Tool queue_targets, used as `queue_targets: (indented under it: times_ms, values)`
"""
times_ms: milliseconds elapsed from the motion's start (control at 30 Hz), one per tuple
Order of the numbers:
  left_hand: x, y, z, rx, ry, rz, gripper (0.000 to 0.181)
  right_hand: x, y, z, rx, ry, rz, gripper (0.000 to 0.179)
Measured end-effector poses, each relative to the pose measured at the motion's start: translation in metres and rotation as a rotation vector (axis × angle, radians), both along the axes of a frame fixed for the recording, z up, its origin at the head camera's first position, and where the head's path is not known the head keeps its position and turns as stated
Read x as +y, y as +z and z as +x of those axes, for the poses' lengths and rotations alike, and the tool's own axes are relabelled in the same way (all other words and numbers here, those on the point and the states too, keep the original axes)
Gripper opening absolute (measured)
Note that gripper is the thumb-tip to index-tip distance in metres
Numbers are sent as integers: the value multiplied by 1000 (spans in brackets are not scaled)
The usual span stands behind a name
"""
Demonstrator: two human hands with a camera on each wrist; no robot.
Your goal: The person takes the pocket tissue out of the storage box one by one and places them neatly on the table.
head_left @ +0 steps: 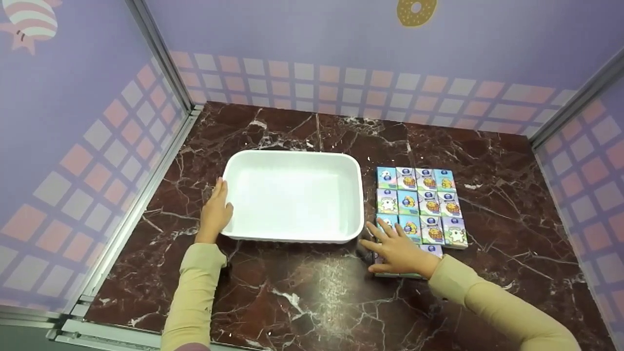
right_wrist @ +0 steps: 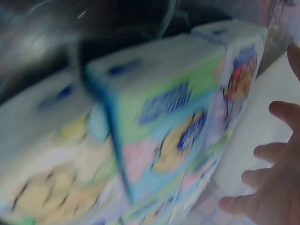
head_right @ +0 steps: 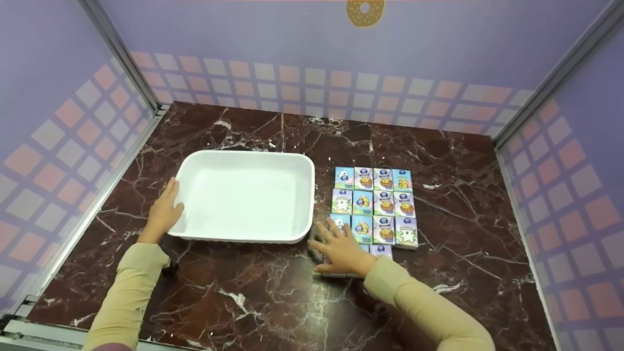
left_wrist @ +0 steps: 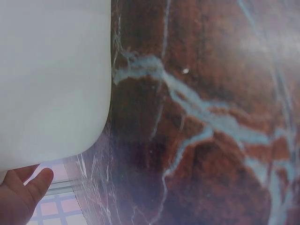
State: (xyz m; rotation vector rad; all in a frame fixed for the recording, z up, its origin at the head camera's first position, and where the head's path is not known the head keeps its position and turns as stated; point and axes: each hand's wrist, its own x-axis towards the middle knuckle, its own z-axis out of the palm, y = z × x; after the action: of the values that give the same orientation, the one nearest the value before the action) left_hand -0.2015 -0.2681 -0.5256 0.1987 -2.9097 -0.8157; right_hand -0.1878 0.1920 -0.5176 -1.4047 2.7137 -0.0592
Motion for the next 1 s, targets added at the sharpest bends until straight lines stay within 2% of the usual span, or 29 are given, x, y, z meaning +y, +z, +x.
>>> queue_targets:
  times_ms: [233,467,800,900,1000]
  values:
    - [1,0,0,-24,3,0,61,-11,-7,3,-57,-46,109,68]
    - [1,1,1,-24,4,14,61,-8,-7,1,-77,-88,139,71]
    - [0,1,2,-22,-7,-15,61,-2,-5,-1,-110,-83,115,73]
    - [1,4,2,-43,-17,-32,61,2,-2,-3,-132,-76,91,72]
    - [1,8,1,-81,-38,-98,63,7,4,-8,-138,-67,65,70]
